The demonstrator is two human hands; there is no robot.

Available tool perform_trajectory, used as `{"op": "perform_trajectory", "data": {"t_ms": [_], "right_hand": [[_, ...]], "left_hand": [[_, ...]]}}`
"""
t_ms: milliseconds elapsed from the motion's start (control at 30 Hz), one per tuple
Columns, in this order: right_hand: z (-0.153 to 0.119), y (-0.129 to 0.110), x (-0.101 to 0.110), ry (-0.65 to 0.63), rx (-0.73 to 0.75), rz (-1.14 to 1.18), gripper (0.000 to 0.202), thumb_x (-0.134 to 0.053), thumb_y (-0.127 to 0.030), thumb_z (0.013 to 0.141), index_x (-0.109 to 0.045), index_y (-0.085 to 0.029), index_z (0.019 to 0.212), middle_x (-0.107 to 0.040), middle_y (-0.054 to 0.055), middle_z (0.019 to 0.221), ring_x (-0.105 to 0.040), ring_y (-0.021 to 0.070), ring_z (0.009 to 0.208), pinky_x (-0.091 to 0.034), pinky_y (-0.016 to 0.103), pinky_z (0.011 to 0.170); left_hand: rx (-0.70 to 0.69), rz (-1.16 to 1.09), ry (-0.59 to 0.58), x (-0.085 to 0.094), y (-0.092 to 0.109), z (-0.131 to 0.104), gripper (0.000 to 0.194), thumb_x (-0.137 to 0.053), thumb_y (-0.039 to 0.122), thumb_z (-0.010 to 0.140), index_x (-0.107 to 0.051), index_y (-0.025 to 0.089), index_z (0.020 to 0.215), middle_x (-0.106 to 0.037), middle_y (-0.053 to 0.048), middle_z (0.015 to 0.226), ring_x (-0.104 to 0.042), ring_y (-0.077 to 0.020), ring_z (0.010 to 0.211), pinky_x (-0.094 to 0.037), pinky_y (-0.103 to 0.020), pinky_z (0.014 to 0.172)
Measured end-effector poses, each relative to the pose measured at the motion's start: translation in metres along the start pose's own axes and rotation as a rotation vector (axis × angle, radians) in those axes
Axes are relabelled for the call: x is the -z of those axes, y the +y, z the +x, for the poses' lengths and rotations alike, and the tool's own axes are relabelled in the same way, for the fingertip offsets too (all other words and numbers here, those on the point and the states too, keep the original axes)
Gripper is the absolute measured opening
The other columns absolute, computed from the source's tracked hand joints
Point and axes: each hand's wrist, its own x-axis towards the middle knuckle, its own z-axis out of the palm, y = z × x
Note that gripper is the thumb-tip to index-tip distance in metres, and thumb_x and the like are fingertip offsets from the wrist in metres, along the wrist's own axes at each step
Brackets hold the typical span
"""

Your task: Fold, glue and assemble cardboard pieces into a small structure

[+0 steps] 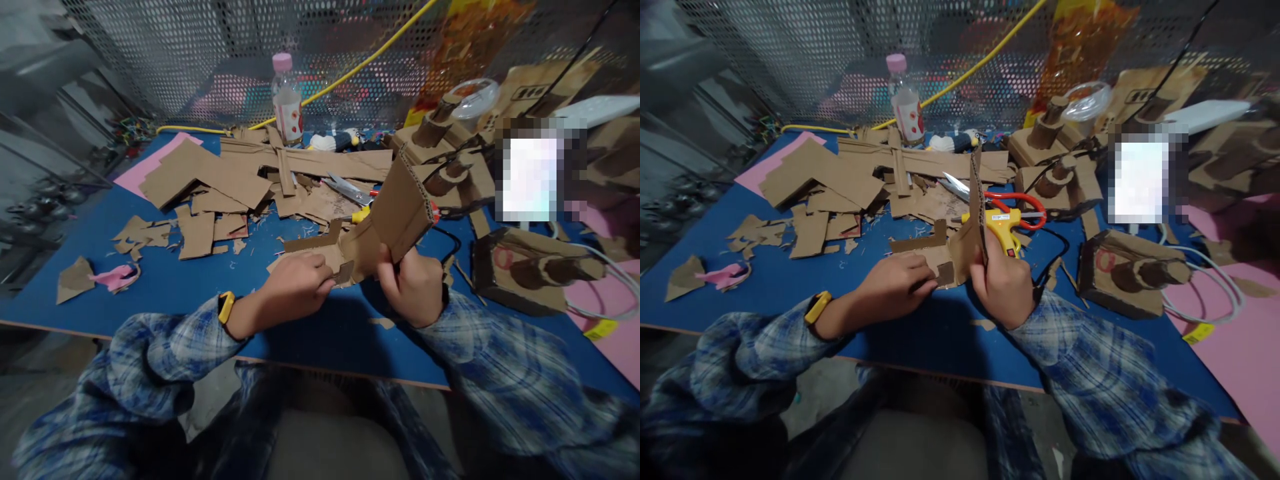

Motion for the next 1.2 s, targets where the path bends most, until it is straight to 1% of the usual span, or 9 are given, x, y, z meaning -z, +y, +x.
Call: {"op": "perform_trajectory", "data": {"t_ms": [100,200,500,600,800,900,967,1100,1200], "right_hand": [[0.001,0.0,0.001,0.005,0.02,0.013,0.027,-0.041,-0.022,0.09,-0.061,-0.007,0.101,-0.058,0.003,0.054,-0.049,0.0135,0.042,-0.034,0.025,0.045],[0.001,0.0,0.0,0.016,0.018,0.016,0.027,-0.042,-0.02,0.089,-0.059,-0.006,0.104,-0.055,0.001,0.051,-0.047,0.0132,0.041,-0.034,0.025,0.045],[0.002,0.0,-0.002,0.062,0.043,0.01,0.024,-0.045,-0.016,0.086,-0.062,-0.004,0.099,-0.054,0.001,0.049,-0.045,0.0117,0.039,-0.033,0.024,0.042],[0.001,-0.001,-0.001,0.065,0.048,0.023,0.026,-0.046,-0.015,0.086,-0.062,-0.003,0.102,-0.055,0.001,0.05,-0.046,0.0117,0.04,-0.034,0.024,0.042],[-0.001,-0.001,-0.002,0.024,0.011,-0.023,0.029,-0.044,-0.019,0.087,-0.063,-0.005,0.103,-0.054,0.002,0.05,-0.047,0.013,0.041,-0.036,0.025,0.043],[-0.002,-0.002,-0.003,-0.012,-0.025,-0.021,0.031,-0.041,-0.021,0.087,-0.063,-0.006,0.104,-0.054,0.002,0.051,-0.048,0.0137,0.042,-0.038,0.025,0.044],[-0.002,-0.002,-0.004,-0.018,-0.032,0.001,0.031,-0.041,-0.021,0.087,-0.062,-0.006,0.104,-0.054,0.003,0.051,-0.048,0.0139,0.043,-0.039,0.025,0.045],[-0.002,-0.002,-0.004,-0.031,-0.05,0.022,0.029,-0.04,-0.021,0.087,-0.062,-0.006,0.1,-0.055,0.003,0.053,-0.048,0.0141,0.044,-0.038,0.025,0.046],[-0.001,-0.002,-0.004,-0.015,-0.024,0.009,0.029,-0.039,-0.021,0.088,-0.062,-0.006,0.098,-0.055,0.003,0.052,-0.046,0.0135,0.042,-0.037,0.025,0.046]], "left_hand": [[0.06,-0.025,-0.071,0.004,0.004,0.009,0.021,-0.048,0.027,0.089,-0.063,0.015,0.081,-0.062,-0.006,0.077,-0.057,-0.0173,0.072,-0.04,-0.028,0.061],[0.099,-0.061,-0.135,0.005,0.007,0.015,0.021,-0.05,0.027,0.089,-0.063,0.013,0.081,-0.061,-0.006,0.076,-0.057,-0.0178,0.072,-0.04,-0.029,0.061],[-0.022,-0.189,-0.142,0.001,-0.006,0.017,0.024,-0.051,0.023,0.088,-0.063,0.014,0.07,-0.059,-0.003,0.071,-0.055,-0.0138,0.068,-0.038,-0.025,0.061],[-0.046,-0.195,-0.093,-0.002,-0.005,0.014,0.026,-0.049,0.024,0.088,-0.062,0.014,0.068,-0.057,-0.003,0.068,-0.053,-0.0133,0.065,-0.037,-0.025,0.059],[0.055,-0.099,0.089,-0.014,0.007,0.004,0.03,-0.044,0.026,0.089,-0.059,0.015,0.066,-0.055,-0.004,0.063,-0.051,-0.0149,0.06,-0.034,-0.028,0.053],[0.049,-0.105,0.128,-0.016,0.01,0.002,0.031,-0.043,0.027,0.09,-0.058,0.016,0.066,-0.054,-0.004,0.062,-0.05,-0.0147,0.058,-0.033,-0.028,0.052],[0.029,-0.116,0.106,-0.014,0.008,0.004,0.031,-0.043,0.027,0.09,-0.058,0.015,0.066,-0.054,-0.003,0.062,-0.051,-0.0146,0.059,-0.033,-0.028,0.053],[0.009,-0.147,-0.008,-0.008,0.002,0.011,0.027,-0.049,0.025,0.089,-0.059,0.014,0.066,-0.056,-0.003,0.065,-0.053,-0.0145,0.063,-0.036,-0.026,0.057],[-0.025,-0.182,-0.056,-0.005,-0.003,0.015,0.023,-0.053,0.023,0.087,-0.062,0.014,0.068,-0.058,-0.003,0.066,-0.054,-0.0143,0.065,-0.037,-0.026,0.059]]}}
